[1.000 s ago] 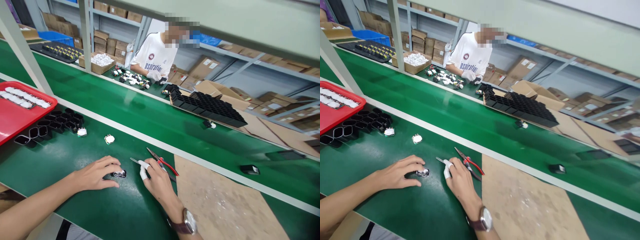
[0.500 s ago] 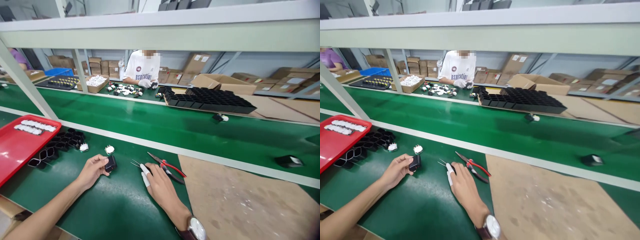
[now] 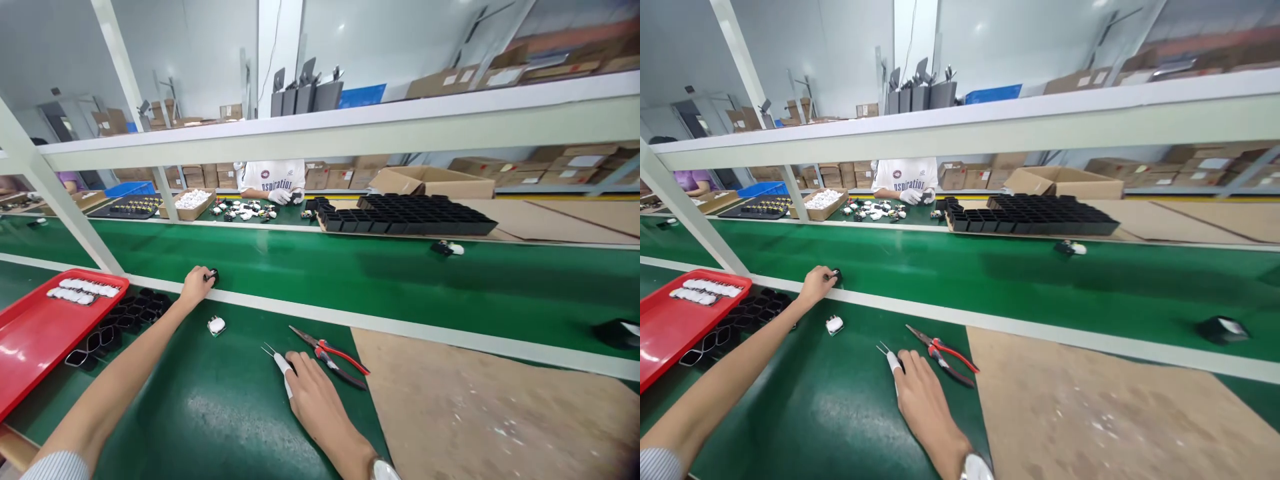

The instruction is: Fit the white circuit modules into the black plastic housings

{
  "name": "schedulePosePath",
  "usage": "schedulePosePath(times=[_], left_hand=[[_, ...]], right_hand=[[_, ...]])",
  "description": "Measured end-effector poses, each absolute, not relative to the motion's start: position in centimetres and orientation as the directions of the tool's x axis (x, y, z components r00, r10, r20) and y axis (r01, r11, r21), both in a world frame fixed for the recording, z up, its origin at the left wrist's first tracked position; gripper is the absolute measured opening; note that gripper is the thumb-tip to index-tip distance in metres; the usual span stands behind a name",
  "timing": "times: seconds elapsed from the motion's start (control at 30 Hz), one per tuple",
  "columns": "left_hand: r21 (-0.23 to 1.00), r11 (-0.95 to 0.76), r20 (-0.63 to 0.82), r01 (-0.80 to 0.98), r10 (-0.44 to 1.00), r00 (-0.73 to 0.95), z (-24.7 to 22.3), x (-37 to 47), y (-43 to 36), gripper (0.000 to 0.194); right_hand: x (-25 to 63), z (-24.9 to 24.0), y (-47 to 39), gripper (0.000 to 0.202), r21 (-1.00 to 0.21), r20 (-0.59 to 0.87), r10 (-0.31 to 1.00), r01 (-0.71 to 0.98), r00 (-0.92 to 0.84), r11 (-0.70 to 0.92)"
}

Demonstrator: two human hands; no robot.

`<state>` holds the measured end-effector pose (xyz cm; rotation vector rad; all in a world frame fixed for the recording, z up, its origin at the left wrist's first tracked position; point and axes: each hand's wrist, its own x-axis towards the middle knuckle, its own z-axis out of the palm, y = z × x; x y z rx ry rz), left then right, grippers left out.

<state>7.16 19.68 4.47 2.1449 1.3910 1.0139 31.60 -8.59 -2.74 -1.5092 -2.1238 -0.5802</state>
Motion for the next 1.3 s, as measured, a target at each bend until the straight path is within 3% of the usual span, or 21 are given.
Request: schedulePosePath(times=[0.1,0.23,0.37,0.57,0.7,0.8,0.87,0.97,1.1,1.3], left_hand=[[0.539,-0.497,0.402,0.680,0.861,0.311,4.0,7.0,18.9,0.023],[0.392,-0.559,0.482,0.731,0.802,0.354,4.6,2.7,15.1,0.042],[0.302,-0.519,0.546,0.799,0.782,0.302,5.9,-4.8,11.3,0.026],[0.045,-0.509,0.554,0.860,0.728,0.403,3.9,-11.7,9.0,0.028],[0.029,-0.524,0.563,0.852,0.712,0.419,3.6,-11.0,8.0,0.024],[0.071,-0.561,0.605,0.825,0.681,0.412,5.2,-9.5,6.3,0.020],[0.175,-0.631,0.616,0.756,0.669,0.417,6.1,-8.3,4.8,0.016],[0.384,-0.729,0.525,0.566,0.677,0.516,6.5,-6.3,2.6,0.010],[0.576,-0.720,0.307,0.387,0.629,0.714,5.0,-2.9,1.4,0.004],[0.752,-0.596,0.200,0.281,0.613,0.764,2.7,1.2,2.8,0.064]], right_hand=[[32.0,-3.1,-8.7,0.037,0.064,0.625,0.730,0.949,-0.278,0.307],[32.8,-3.1,-8.8,0.042,0.058,0.648,0.699,0.935,-0.301,0.349],[31.8,-2.4,-8.0,0.034,0.032,0.636,0.698,0.915,-0.330,0.403],[25.0,-0.5,-2.8,0.028,-0.041,0.506,0.770,0.881,-0.389,0.471],[20.9,0.0,1.6,0.023,-0.078,0.485,0.806,0.902,-0.338,0.425],[20.2,-0.2,2.3,0.011,-0.112,0.469,0.817,0.895,-0.334,0.431],[20.9,-0.4,1.1,0.005,-0.138,0.453,0.817,0.877,-0.357,0.460],[22.7,-0.5,-2.1,0.022,-0.178,0.426,0.816,0.849,-0.390,0.498],[24.5,-0.2,-5.6,0.038,-0.283,0.438,0.826,0.818,-0.355,0.502],[26.2,-0.7,-7.9,0.049,-0.440,0.495,0.828,0.747,-0.261,0.499]])
